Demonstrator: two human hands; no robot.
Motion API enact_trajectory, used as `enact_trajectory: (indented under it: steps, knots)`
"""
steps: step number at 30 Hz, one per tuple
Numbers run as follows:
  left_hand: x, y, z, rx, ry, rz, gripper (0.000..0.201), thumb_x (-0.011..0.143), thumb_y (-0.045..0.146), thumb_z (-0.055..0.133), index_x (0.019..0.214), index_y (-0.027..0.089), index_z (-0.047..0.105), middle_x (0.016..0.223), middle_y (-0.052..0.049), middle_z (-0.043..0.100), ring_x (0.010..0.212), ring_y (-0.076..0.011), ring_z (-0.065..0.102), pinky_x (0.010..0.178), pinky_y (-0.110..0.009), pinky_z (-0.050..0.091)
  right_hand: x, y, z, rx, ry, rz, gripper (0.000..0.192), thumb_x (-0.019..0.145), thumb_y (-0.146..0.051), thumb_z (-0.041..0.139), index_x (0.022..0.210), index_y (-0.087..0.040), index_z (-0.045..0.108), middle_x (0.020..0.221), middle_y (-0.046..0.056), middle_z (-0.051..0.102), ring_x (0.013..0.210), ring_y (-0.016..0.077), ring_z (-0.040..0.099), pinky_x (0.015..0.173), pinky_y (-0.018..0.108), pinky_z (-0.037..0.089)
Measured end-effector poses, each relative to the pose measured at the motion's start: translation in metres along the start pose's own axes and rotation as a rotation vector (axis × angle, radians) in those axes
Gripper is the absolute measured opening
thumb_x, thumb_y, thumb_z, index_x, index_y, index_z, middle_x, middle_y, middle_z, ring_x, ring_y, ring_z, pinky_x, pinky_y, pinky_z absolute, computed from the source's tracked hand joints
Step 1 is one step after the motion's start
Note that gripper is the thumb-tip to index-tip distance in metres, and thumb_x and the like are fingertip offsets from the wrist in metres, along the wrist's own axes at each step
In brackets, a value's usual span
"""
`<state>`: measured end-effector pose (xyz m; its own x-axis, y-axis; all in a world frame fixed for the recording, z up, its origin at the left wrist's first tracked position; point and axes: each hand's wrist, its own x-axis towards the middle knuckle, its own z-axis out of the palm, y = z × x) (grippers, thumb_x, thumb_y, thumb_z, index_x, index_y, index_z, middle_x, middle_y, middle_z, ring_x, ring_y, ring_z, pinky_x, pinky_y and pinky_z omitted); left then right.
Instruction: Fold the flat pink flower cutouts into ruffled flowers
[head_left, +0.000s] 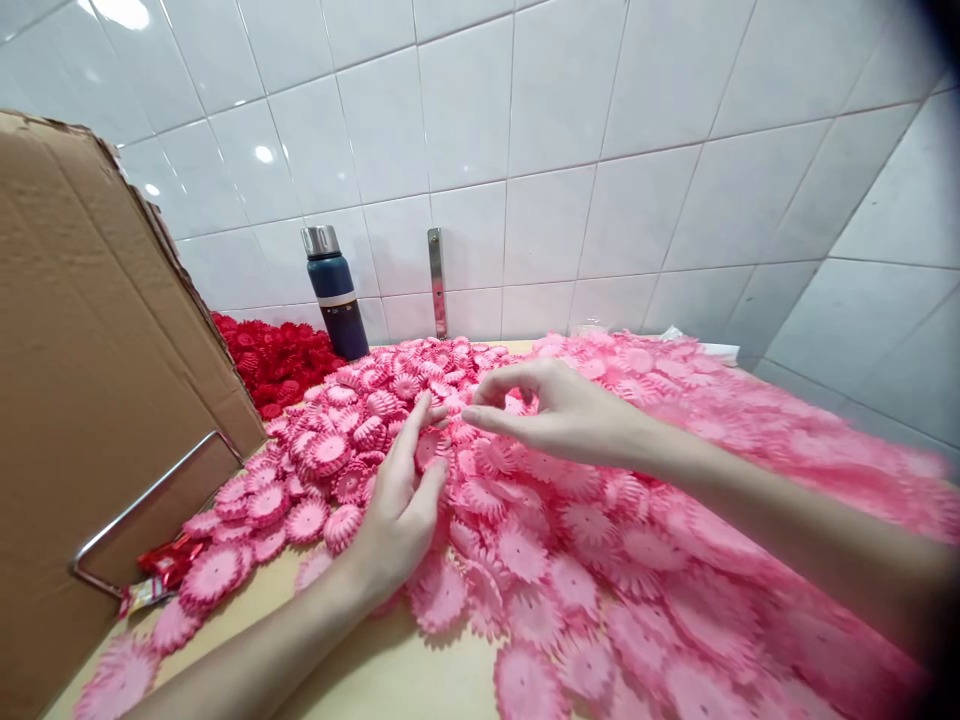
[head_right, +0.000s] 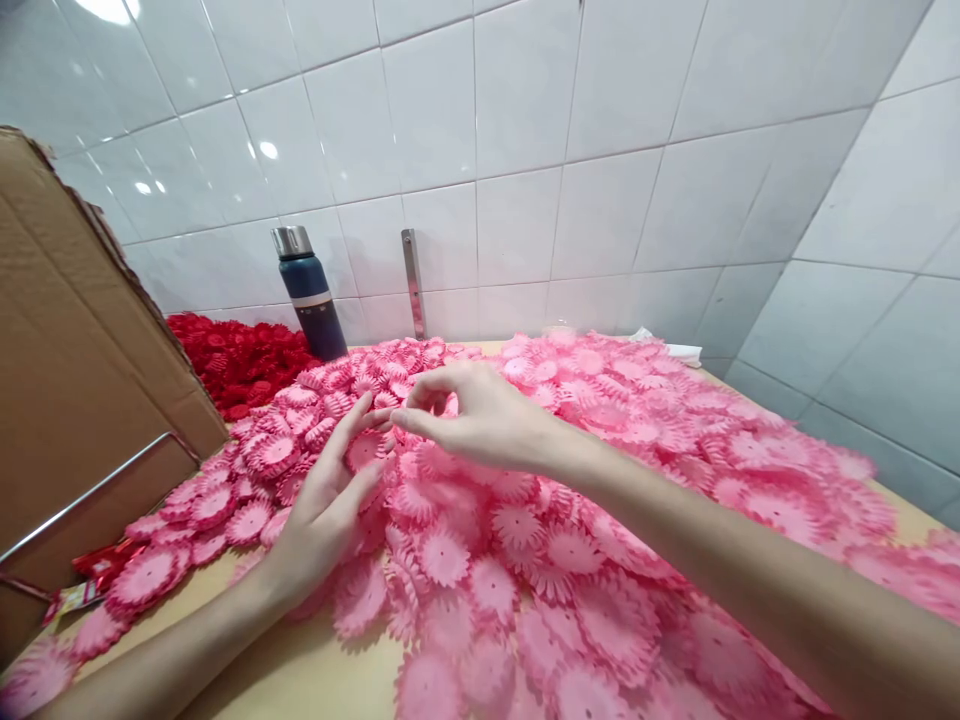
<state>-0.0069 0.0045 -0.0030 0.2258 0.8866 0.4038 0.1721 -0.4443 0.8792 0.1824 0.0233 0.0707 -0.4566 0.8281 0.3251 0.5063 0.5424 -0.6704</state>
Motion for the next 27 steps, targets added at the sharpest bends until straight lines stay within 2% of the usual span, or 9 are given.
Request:
enact_trajectory:
  steps: [4, 7, 10, 13, 16, 20, 23, 27]
  knots:
    - [-0.002, -0.003, 0.000, 0.012, -0.112, 0.072, 0.063, 0.095, 0.018, 0.043, 0.149, 0.040, 0.017, 0.151, -0.002, 0.035, 0.140, -0.0239, 0.033, 0.117, -0.046, 0.026, -0.003, -0.012, 0.012, 0.090, -0.120, 0.019, 0.022, 0.083, -0.035, 0.061, 0.074, -0.018, 0.071, 0.075, 0.003, 0.072, 0.070, 0.0153, 0.063, 0.064, 0.027, 0.046]
    - [-0.005, -0.001, 0.002, -0.108, -0.183, 0.136, 0.074, 0.092, 0.012, 0.047, 0.148, 0.044, 0.011, 0.154, -0.003, 0.030, 0.139, -0.0261, 0.034, 0.113, -0.047, 0.033, -0.005, -0.014, 0.020, 0.080, -0.124, 0.027, 0.025, 0.082, -0.038, 0.063, 0.073, -0.017, 0.073, 0.074, 0.004, 0.073, 0.068, 0.0162, 0.064, 0.060, 0.027, 0.047]
    - [-0.006, 0.002, 0.006, -0.252, -0.203, 0.200, 0.081, 0.088, 0.005, 0.050, 0.147, 0.045, 0.011, 0.153, -0.003, 0.030, 0.139, -0.0246, 0.035, 0.112, -0.043, 0.036, -0.005, -0.013, 0.023, 0.103, -0.095, 0.032, 0.020, 0.083, -0.030, 0.060, 0.076, -0.017, 0.073, 0.079, 0.005, 0.074, 0.070, 0.0158, 0.066, 0.061, 0.026, 0.048]
    - [-0.005, 0.005, 0.007, -0.260, -0.157, 0.235, 0.079, 0.087, 0.002, 0.050, 0.146, 0.045, 0.021, 0.148, -0.002, 0.037, 0.140, -0.0222, 0.033, 0.113, -0.041, 0.034, -0.004, -0.011, 0.019, 0.151, -0.115, 0.083, 0.017, 0.082, -0.023, 0.059, 0.075, -0.016, 0.073, 0.077, 0.005, 0.074, 0.071, 0.0163, 0.065, 0.062, 0.026, 0.048]
    - [-0.003, 0.004, 0.005, -0.195, -0.064, 0.230, 0.069, 0.085, 0.003, 0.057, 0.139, 0.041, 0.039, 0.143, -0.001, 0.042, 0.139, -0.0216, 0.034, 0.114, -0.040, 0.035, -0.002, -0.007, 0.016, 0.241, -0.152, 0.110, 0.017, 0.082, -0.023, 0.059, 0.081, -0.016, 0.074, 0.078, 0.006, 0.074, 0.071, 0.0173, 0.065, 0.061, 0.027, 0.049]
    - [0.001, 0.002, 0.000, -0.057, 0.056, 0.230, 0.047, 0.081, 0.011, 0.067, 0.123, 0.030, 0.061, 0.127, -0.004, 0.059, 0.123, -0.0218, 0.054, 0.107, -0.038, 0.045, 0.001, -0.003, 0.013, 0.335, -0.153, 0.119, 0.018, 0.082, -0.029, 0.062, 0.082, -0.016, 0.074, 0.082, 0.007, 0.074, 0.076, 0.0189, 0.067, 0.066, 0.029, 0.051]
    - [0.001, 0.003, -0.001, -0.017, 0.087, 0.204, 0.042, 0.081, 0.014, 0.069, 0.120, 0.029, 0.064, 0.121, -0.003, 0.065, 0.114, -0.0212, 0.060, 0.105, -0.038, 0.048, 0.001, -0.003, 0.010, 0.371, -0.187, 0.118, 0.020, 0.082, -0.033, 0.063, 0.082, -0.016, 0.074, 0.083, 0.008, 0.074, 0.079, 0.0199, 0.067, 0.070, 0.031, 0.052]
    - [0.000, 0.007, -0.001, -0.100, 0.093, 0.136, 0.038, 0.082, 0.016, 0.068, 0.118, 0.029, 0.066, 0.122, -0.001, 0.067, 0.112, -0.0196, 0.063, 0.101, -0.034, 0.052, 0.001, -0.005, 0.004, 0.401, -0.209, 0.144, 0.020, 0.083, -0.033, 0.064, 0.091, -0.016, 0.073, 0.090, 0.009, 0.074, 0.085, 0.0208, 0.068, 0.077, 0.034, 0.052]
